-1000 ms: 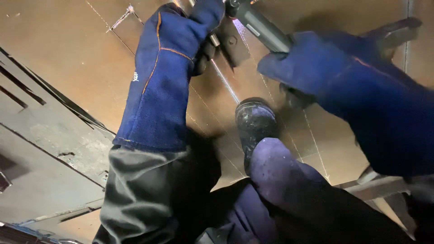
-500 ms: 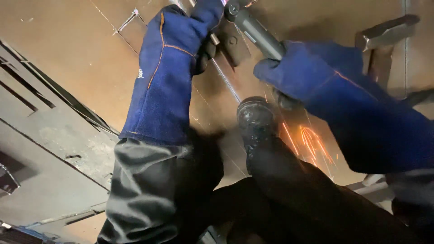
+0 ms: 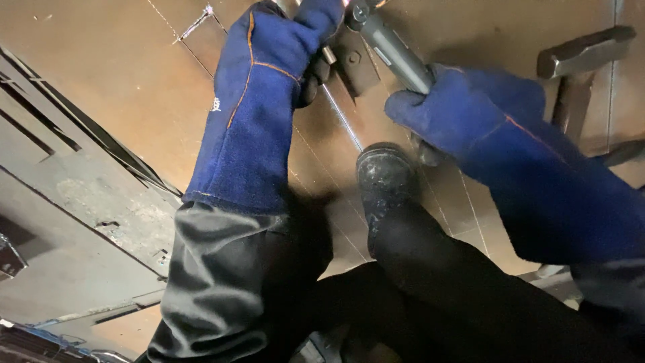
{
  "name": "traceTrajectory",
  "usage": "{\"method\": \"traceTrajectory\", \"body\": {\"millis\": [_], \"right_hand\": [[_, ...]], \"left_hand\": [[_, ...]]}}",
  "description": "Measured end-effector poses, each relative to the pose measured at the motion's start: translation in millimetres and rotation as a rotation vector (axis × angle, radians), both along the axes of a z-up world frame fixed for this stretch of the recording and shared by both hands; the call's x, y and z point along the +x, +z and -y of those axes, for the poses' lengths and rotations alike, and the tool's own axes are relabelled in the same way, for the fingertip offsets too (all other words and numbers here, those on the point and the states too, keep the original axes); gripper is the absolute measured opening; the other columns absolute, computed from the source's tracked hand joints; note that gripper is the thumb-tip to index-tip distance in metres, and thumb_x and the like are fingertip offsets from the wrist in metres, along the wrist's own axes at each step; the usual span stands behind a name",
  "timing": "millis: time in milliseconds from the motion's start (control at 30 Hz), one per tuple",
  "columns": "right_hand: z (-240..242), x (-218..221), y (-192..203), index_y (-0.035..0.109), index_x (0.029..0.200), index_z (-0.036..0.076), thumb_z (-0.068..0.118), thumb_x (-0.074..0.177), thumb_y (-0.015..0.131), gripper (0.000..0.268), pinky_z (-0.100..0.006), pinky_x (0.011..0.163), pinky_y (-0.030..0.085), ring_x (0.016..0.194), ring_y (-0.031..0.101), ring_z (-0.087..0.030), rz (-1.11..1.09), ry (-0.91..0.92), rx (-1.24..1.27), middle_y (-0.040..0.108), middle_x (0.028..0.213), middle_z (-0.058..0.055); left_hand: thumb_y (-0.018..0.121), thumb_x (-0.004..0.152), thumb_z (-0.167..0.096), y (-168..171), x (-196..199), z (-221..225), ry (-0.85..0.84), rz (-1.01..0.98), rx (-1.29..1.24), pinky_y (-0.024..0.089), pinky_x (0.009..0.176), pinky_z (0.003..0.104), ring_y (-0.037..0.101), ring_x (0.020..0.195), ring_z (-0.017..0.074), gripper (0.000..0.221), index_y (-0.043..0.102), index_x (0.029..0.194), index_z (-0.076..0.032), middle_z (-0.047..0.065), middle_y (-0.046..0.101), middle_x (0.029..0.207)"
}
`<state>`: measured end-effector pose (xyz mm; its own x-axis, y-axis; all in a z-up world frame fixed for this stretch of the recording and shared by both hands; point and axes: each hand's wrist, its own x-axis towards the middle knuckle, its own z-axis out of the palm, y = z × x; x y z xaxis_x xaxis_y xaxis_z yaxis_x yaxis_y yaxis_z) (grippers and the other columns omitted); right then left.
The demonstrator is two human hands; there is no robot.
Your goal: Cutting rectangular shapes into a metal plate using a plasma cutter and then hammering out the pieces.
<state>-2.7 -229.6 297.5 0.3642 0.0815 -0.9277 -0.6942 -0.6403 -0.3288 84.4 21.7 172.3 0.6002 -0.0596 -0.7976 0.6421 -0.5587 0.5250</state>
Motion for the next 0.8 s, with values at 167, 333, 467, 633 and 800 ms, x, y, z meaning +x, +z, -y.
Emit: {"method": "traceTrajectory", "body": {"millis": [167,333,467,633,800], "right_hand": [[-9,-1,7,0.066,0.091,0.011,0.045,0.090,0.059,0.035,-0.036,0.065,0.053,0.058,0.067,-0.018,-0.003,0.143,-0.225,0.068,0.066,-0.009],[-6,-3,11,0.068,0.095,0.012,0.047,0.087,0.062,0.036,-0.038,0.063,0.051,0.061,0.064,-0.021,0.071,0.049,-0.193,0.065,0.068,-0.010],[2,10,22,0.071,0.093,0.012,0.050,0.086,0.061,0.040,-0.036,0.067,0.052,0.064,0.066,-0.019,-0.044,0.028,-0.191,0.067,0.070,-0.005],[25,-16,-1,0.070,0.097,0.004,0.040,0.085,0.067,0.038,-0.035,0.059,0.054,0.062,0.069,-0.018,-0.072,-0.298,-0.028,0.072,0.074,-0.009],[36,-40,-13,0.072,0.109,0.007,0.032,0.085,0.073,0.034,-0.033,0.056,0.051,0.063,0.064,-0.015,-0.076,-0.575,-0.073,0.067,0.080,-0.008]], "left_hand": [[0.074,0.085,-0.040,45,7,15,0.067,-0.046,0.000,0.047,0.043,0.040,0.063,0.049,0.0253,0.037,0.068,0.074,-0.006,0.013,0.068,0.064],[0.075,0.085,-0.041,74,0,32,0.114,-0.073,-0.008,0.046,0.042,0.040,0.062,0.048,0.0244,0.038,0.068,0.073,-0.005,0.012,0.068,0.063],[0.075,0.085,-0.042,81,-10,50,0.128,-0.095,-0.016,0.046,0.041,0.039,0.062,0.047,0.0238,0.039,0.067,0.073,-0.005,0.012,0.068,0.062],[0.076,0.085,-0.043,77,-19,53,0.193,-0.138,0.014,0.046,0.039,0.038,0.062,0.046,0.0229,0.041,0.067,0.072,-0.005,0.011,0.068,0.061],[0.078,0.078,-0.046,58,-26,53,0.251,-0.053,0.005,0.048,0.032,0.031,0.062,0.039,0.0142,0.041,0.064,0.079,-0.008,0.005,0.067,0.056]]}}
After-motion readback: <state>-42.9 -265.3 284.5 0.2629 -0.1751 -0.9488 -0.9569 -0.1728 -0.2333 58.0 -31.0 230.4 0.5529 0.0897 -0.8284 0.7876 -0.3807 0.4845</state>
